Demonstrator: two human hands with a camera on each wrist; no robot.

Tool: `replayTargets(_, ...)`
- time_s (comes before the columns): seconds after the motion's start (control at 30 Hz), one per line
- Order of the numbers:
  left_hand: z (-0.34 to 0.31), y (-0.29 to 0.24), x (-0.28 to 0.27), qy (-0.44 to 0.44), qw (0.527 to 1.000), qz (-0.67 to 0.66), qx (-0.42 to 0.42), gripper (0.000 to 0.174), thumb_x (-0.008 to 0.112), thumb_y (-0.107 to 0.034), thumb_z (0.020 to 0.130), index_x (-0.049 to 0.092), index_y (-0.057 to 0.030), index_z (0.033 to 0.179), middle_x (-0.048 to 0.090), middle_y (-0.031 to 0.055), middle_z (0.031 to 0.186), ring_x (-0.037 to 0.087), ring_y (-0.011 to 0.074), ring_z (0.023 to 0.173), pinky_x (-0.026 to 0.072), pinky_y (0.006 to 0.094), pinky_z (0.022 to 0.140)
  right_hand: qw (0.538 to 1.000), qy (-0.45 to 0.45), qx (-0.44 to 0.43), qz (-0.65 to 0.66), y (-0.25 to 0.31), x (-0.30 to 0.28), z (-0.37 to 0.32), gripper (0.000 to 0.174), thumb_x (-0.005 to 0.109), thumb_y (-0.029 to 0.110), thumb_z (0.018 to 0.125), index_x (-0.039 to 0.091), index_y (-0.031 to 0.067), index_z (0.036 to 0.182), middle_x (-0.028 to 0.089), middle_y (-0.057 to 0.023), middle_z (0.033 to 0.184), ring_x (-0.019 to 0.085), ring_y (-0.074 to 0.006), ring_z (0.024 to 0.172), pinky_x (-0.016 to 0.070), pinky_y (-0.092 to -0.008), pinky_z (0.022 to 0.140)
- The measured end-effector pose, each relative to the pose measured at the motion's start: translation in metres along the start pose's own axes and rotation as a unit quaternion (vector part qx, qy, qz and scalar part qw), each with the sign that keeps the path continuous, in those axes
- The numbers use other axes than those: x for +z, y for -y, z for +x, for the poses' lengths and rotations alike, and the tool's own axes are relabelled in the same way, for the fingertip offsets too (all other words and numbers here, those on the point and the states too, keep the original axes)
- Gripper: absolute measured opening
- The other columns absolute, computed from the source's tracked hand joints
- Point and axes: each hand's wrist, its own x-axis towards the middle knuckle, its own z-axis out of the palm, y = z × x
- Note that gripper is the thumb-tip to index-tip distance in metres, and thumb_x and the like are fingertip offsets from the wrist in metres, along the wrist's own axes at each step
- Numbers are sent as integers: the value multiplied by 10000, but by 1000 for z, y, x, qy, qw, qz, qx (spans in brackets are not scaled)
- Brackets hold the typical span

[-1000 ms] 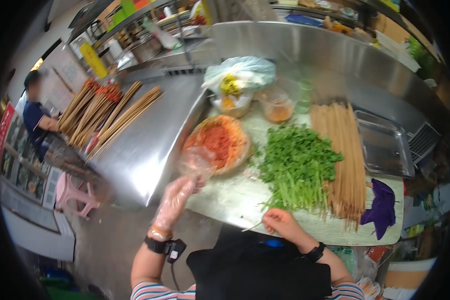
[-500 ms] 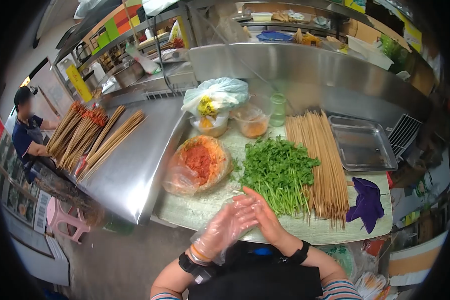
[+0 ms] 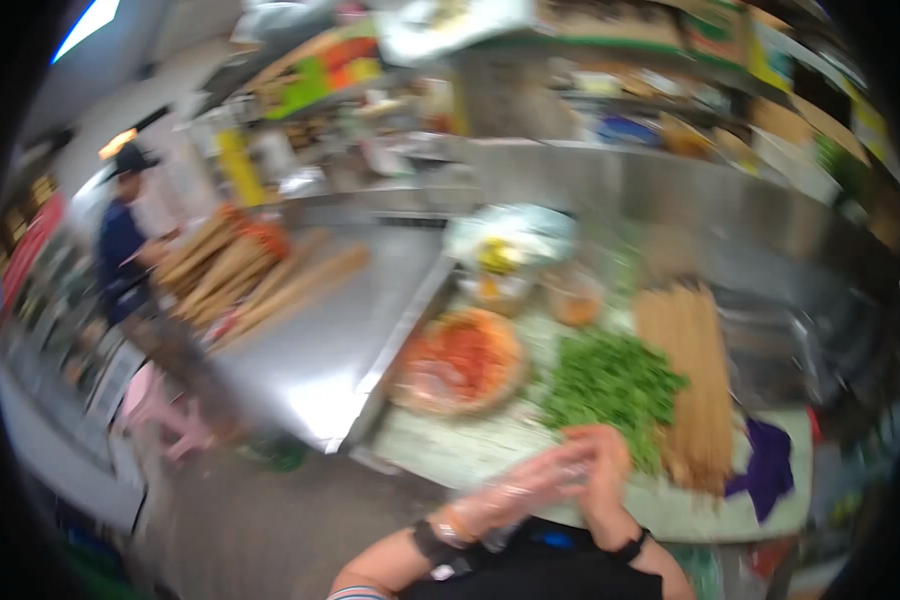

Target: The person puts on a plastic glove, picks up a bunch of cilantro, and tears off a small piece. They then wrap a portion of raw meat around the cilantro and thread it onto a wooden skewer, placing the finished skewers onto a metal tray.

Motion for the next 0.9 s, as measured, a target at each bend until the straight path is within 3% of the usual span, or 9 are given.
replayTargets(0.07,-4,-4,0,63,997,-9,52,789,583,-438,898,204,-54,1474,248,89,1515,276,225,1384,232,441,1130,1000,2,-13,-26,-8,-1,4,359,389,286,987,606,14,900,633,-84,869,580,-166,785,458,-292,732)
replayTargets(0.13,-4,-17,7,47,998,-10,36,714,495,-427,954,188,-55,1479,250,98,1513,277,219,1384,245,398,1133,985,-42,92,143,-4,9,3,366,375,286,1007,590,11,897,630,-87,843,575,-150,756,457,-282,714)
replayTargets(0.37,-11,-36,16,40,998,19,39,685,456,-423,970,200,-41,1477,254,99,1515,299,221,1373,246,373,1122,988,0,82,133,-3,14,5,381,380,299,1017,572,-4,888,626,-95,817,580,-136,745,459,-263,700)
replayTargets(0.57,-57,-47,-4,-60,986,149,54,546,530,-325,956,399,-6,1379,491,116,1355,469,209,1247,328,359,1074,980,3,117,159,-1,3,7,376,401,343,1009,554,18,899,585,-81,746,577,-150,658,464,-255,608)
replayTargets(0.6,-73,-61,9,-146,962,228,39,489,554,-282,946,450,-4,1334,550,104,1276,508,189,1192,369,345,1037,985,-11,113,126,-13,-5,6,377,403,339,1007,553,15,886,588,-91,751,577,-153,634,458,-258,554)
replayTargets(0.67,-99,-76,11,-304,890,341,4,349,614,-160,913,560,-22,1229,648,49,1083,589,133,1028,460,286,923,990,-13,119,80,-16,-13,-3,386,395,340,1008,551,11,880,587,-99,738,573,-149,630,459,-266,545)
replayTargets(0.7,-110,-71,-11,-358,795,488,42,344,651,-92,870,584,-53,1205,653,48,1008,619,144,931,477,269,867,989,-6,131,65,-16,-16,-5,399,386,344,1010,551,7,874,585,-97,715,565,-142,623,455,-261,540)
replayTargets(0.83,-115,-115,-25,-313,401,842,181,474,729,-11,685,617,-122,1133,604,103,1003,594,272,944,487,357,806,980,40,174,82,-35,-26,-14,408,364,325,1016,560,3,861,607,-91,723,543,-123,608,438,-241,582)
replayTargets(0.9,-106,-123,-40,-278,338,879,188,523,728,3,620,619,-140,1111,585,96,1043,568,298,987,479,403,823,980,45,178,75,-35,-25,-13,410,365,325,1017,562,7,849,605,-81,717,534,-115,610,435,-234,590)
